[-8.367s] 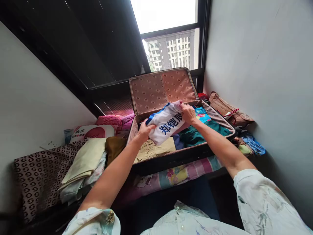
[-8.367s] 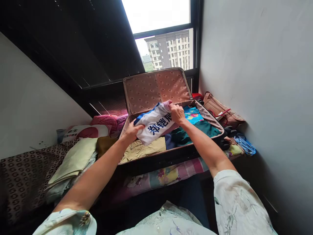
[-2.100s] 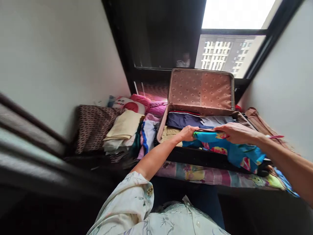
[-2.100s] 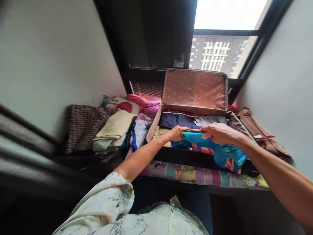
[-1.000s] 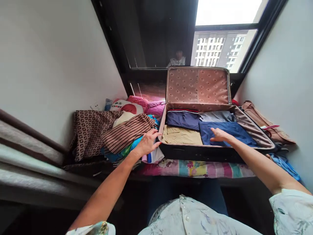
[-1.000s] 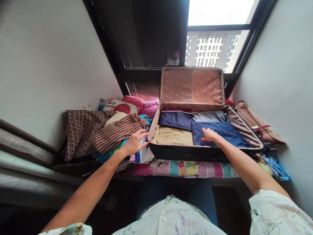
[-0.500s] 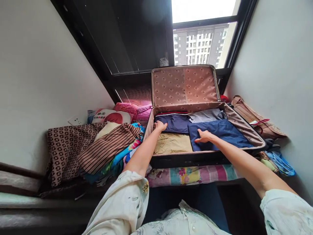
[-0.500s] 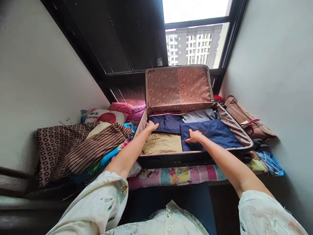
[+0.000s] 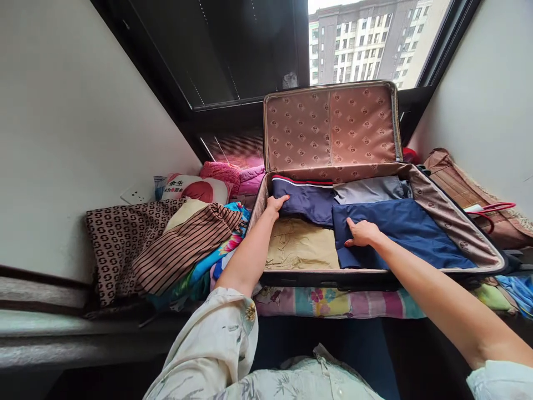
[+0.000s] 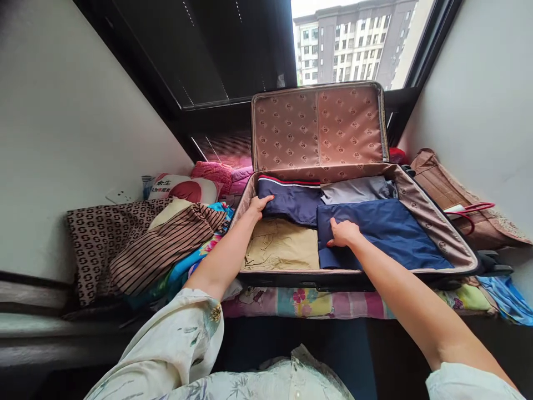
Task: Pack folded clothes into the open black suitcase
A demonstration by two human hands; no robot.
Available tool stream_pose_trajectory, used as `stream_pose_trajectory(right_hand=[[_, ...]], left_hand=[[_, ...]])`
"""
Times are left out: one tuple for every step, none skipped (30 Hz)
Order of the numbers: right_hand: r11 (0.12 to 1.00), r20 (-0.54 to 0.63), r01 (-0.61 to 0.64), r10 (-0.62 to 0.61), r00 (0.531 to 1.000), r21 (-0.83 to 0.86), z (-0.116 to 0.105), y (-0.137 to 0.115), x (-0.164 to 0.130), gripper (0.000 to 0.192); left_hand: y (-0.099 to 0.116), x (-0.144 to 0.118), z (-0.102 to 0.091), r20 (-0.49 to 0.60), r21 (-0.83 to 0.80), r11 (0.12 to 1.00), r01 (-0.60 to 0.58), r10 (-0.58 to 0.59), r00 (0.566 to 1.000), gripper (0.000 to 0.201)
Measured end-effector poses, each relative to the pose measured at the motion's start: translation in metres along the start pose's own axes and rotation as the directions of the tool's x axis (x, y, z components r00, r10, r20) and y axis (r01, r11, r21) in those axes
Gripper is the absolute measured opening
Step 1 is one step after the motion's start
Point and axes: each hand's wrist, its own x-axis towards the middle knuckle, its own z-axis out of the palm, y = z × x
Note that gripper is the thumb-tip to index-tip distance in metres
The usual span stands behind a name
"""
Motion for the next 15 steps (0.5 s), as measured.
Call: stream_pose_trajectory(right_hand=[[1.000,-0.005,-0.003,0.003,1.000,0.000,0.000,0.000,-0.001,0.108],[1.000,-0.010,-0.006,0.006,1.000,0.003,0.001,0.000,-0.001,0.107],[1.000,-0.014,-0.011,0.011,1.000,0.008,0.001,0.001,-0.001,0.106],[1.000,-0.018,-0.015,0.015,1.000,0.014,0.002,0.001,-0.001,0.105],[1.000,-0.020,-0.018,0.018,1.000,0.020,0.003,0.002,0.000,0.105],[0.999,-0.022,-0.022,0.022,1.000,0.029,0.003,0.003,0.001,0.106],[0.999,-0.024,-0.024,0.025,0.999,0.038,0.004,0.003,0.001,0.106],[0.999,-0.026,-0.026,0.027,0.999,0.046,0.004,0.004,0.002,0.108],[0.998,-0.029,-0.026,0.028,0.999,0.052,0.004,0.005,0.002,0.109],[0.998,-0.032,-0.028,0.030,0.999,0.057,0.004,0.005,0.002,0.110],[0.998,-0.033,-0.031,0.033,0.999,0.057,0.003,0.006,0.002,0.110],[0.998,-0.031,-0.037,0.038,0.999,0.053,0.002,0.006,0.001,0.109],[0.998,-0.028,-0.043,0.044,0.999,0.047,0.001,0.006,0.000,0.107],[0.998,-0.026,-0.048,0.049,0.998,0.041,0.000,0.006,-0.001,0.104],[0.998,-0.022,-0.051,0.052,0.998,0.034,-0.001,0.006,-0.002,0.101]], left_hand=[[0.001,-0.001,0.003,0.006,-0.013,1.000,0.009,-0.009,1.000,0.054],[0.002,-0.003,0.006,0.013,-0.027,1.000,0.016,-0.016,1.000,0.056],[0.002,-0.004,0.008,0.018,-0.044,0.999,0.022,-0.022,1.000,0.057],[0.003,-0.006,0.010,0.018,-0.063,0.998,0.028,-0.027,0.999,0.058],[0.004,-0.007,0.012,0.014,-0.082,0.996,0.035,-0.034,0.999,0.058],[0.006,-0.007,0.013,0.007,-0.102,0.994,0.041,-0.041,0.999,0.056],[0.008,-0.007,0.013,0.000,-0.124,0.991,0.046,-0.047,0.999,0.054],[0.010,-0.006,0.014,-0.005,-0.146,0.988,0.049,-0.050,0.999,0.051],[0.013,-0.005,0.015,-0.009,-0.167,0.985,0.049,-0.052,0.999,0.049],[0.017,-0.004,0.015,-0.011,-0.186,0.981,0.048,-0.051,0.999,0.047],[0.021,-0.003,0.016,-0.009,-0.207,0.978,0.039,-0.042,0.999,0.046],[0.024,-0.001,0.017,-0.002,-0.230,0.973,0.020,-0.021,1.000,0.045],[0.027,0.000,0.017,0.005,-0.252,0.968,-0.008,0.010,1.000,0.045],[0.030,0.001,0.017,0.007,-0.262,0.964,-0.041,0.044,0.999,0.047],[0.031,0.003,0.016,-0.001,-0.249,0.966,-0.075,0.077,0.997,0.049]])
